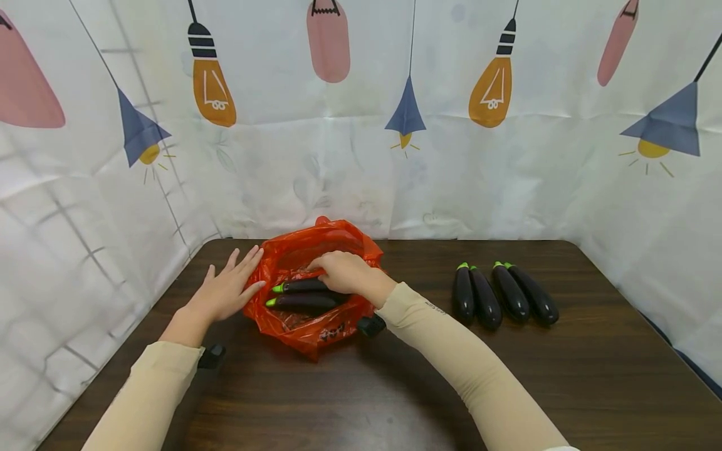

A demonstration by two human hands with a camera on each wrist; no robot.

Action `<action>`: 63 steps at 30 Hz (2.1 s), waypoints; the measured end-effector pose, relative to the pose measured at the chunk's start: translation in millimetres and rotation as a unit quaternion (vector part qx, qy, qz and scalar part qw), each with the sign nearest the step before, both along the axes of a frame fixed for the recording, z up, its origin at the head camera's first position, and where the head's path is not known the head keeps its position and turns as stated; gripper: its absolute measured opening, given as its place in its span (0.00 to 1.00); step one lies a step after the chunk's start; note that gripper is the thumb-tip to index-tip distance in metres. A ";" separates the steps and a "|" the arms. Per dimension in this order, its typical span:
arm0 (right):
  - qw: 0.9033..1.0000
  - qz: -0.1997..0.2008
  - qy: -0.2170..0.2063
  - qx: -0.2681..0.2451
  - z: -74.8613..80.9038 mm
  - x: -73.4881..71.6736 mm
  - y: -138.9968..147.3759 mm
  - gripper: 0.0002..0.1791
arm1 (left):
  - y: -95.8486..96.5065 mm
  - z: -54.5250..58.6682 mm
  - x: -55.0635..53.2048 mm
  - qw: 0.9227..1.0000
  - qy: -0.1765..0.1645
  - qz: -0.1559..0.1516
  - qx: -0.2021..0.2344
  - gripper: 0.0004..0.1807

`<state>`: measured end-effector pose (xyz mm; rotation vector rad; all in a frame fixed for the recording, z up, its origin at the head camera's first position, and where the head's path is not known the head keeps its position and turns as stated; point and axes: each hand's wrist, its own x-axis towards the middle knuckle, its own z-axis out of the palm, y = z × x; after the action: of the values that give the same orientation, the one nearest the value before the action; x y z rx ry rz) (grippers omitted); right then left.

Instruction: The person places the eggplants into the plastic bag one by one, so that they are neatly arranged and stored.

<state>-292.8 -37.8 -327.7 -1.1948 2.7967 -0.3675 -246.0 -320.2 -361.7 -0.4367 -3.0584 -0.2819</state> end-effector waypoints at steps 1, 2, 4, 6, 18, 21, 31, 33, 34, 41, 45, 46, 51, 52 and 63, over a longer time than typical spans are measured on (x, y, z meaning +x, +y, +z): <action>1.000 0.002 0.002 -0.004 1.9 1.2 2.3 0.21 | 0.2 0.0 0.1 1.000 0.001 0.000 0.000 0.43; 1.000 0.005 0.005 -0.007 3.7 2.3 4.7 0.21 | 0.3 0.3 0.1 1.000 0.001 -0.001 0.000 0.44; 1.000 0.009 0.013 -0.015 7.7 4.9 9.7 0.20 | 0.1 -0.2 0.0 1.000 0.000 -0.001 0.000 0.44; 0.999 0.014 0.022 -0.024 11.6 7.5 14.8 0.20 | -0.1 -0.4 0.0 1.000 -0.001 -0.002 0.000 0.44; 0.996 0.051 0.035 -0.063 25.3 17.3 44.8 0.20 | 0.5 0.7 -0.4 1.000 -0.005 0.003 -0.003 0.44; 0.995 0.056 0.040 -0.073 27.6 20.9 52.9 0.20 | 1.2 0.5 0.5 1.000 -0.001 0.002 -0.001 0.43; 0.984 0.064 0.080 -0.145 28.1 32.4 82.3 0.17 | 0.0 0.2 -0.8 1.000 -0.007 0.001 -0.002 0.44; 0.982 0.063 0.088 -0.157 27.3 33.2 89.1 0.17 | -0.4 -0.4 -1.6 1.000 -0.007 0.001 -0.002 0.44; 0.981 0.062 0.091 -0.161 26.9 33.4 92.7 0.17 | -0.4 -0.7 -1.8 1.000 -0.007 0.001 -0.003 0.45; 0.974 0.055 0.104 -0.193 25.2 35.4 117.7 0.17 | 0.7 -0.4 -2.1 1.000 -0.005 0.000 -0.002 0.45; 0.973 0.045 0.093 -0.206 25.8 37.6 133.8 0.17 | 0.4 -0.3 -2.0 1.000 -0.003 -0.001 -0.003 0.44; 0.973 0.040 0.089 -0.210 26.0 38.3 138.3 0.17 | 0.1 -0.4 -2.1 1.000 -0.002 -0.001 -0.003 0.44; 0.971 0.010 0.074 -0.226 24.8 40.5 162.0 0.18 | -0.7 -0.5 -2.2 1.000 0.000 0.002 -0.003 0.44; 0.971 0.006 0.071 -0.228 24.6 41.0 166.9 0.18 | -0.7 -0.3 -2.0 1.000 0.000 0.003 -0.003 0.44; 0.968 -0.042 0.080 -0.233 19.1 43.7 216.8 0.19 | 0.8 1.4 -0.5 1.000 0.001 -0.001 -0.001 0.44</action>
<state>-249.1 178.9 -308.7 -1.2296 3.0028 -1.0275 -246.5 -319.3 -360.3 -0.4408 -3.0573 -0.2792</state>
